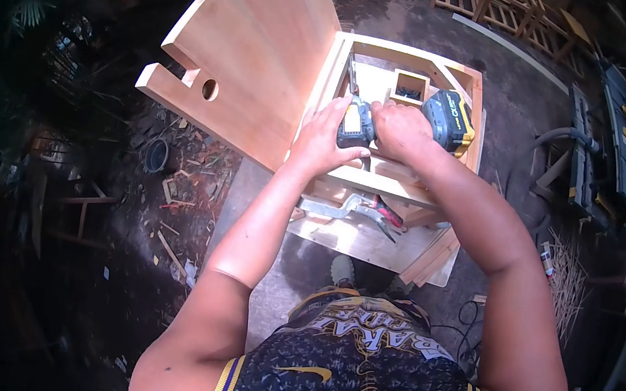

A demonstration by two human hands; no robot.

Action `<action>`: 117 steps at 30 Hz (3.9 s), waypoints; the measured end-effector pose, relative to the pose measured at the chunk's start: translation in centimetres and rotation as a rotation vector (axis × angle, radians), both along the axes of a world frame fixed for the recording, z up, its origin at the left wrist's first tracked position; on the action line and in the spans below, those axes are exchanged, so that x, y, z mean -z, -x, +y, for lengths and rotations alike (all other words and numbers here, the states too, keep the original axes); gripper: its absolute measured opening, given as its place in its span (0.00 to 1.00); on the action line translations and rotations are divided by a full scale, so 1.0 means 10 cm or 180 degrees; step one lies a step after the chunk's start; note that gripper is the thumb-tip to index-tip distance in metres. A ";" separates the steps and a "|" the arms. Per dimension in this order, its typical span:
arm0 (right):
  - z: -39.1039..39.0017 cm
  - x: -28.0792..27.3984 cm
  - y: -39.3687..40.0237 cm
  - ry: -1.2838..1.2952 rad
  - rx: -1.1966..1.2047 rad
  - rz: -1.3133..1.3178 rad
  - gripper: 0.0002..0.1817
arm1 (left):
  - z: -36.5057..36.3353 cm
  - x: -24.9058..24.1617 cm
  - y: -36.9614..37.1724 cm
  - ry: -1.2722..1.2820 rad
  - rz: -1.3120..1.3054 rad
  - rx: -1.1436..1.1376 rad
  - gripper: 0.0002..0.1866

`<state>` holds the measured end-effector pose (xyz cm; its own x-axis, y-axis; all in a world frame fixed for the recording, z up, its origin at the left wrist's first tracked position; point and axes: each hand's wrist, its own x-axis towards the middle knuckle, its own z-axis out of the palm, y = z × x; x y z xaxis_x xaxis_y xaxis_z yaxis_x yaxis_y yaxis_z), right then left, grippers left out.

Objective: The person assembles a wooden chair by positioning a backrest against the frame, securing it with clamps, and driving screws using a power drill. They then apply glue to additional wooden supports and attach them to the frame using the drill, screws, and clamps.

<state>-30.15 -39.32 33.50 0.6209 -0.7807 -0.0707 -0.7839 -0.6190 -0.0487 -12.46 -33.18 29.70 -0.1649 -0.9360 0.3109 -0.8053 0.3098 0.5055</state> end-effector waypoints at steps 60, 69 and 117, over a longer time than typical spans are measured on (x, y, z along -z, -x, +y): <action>0.04 0.33 -0.28 0.0338 0.0513 0.0016 0.13 | 0.03 0.09 0.01 -0.0087 -0.0322 -0.0101 0.51; 0.03 0.33 -0.27 0.0331 0.0506 -0.0105 0.12 | 0.02 0.02 0.06 -0.0216 -0.0299 -0.0288 0.50; -0.14 0.35 -0.17 0.0369 0.0359 -0.0383 0.10 | -0.04 0.12 0.02 0.0275 -0.0052 -0.0397 0.45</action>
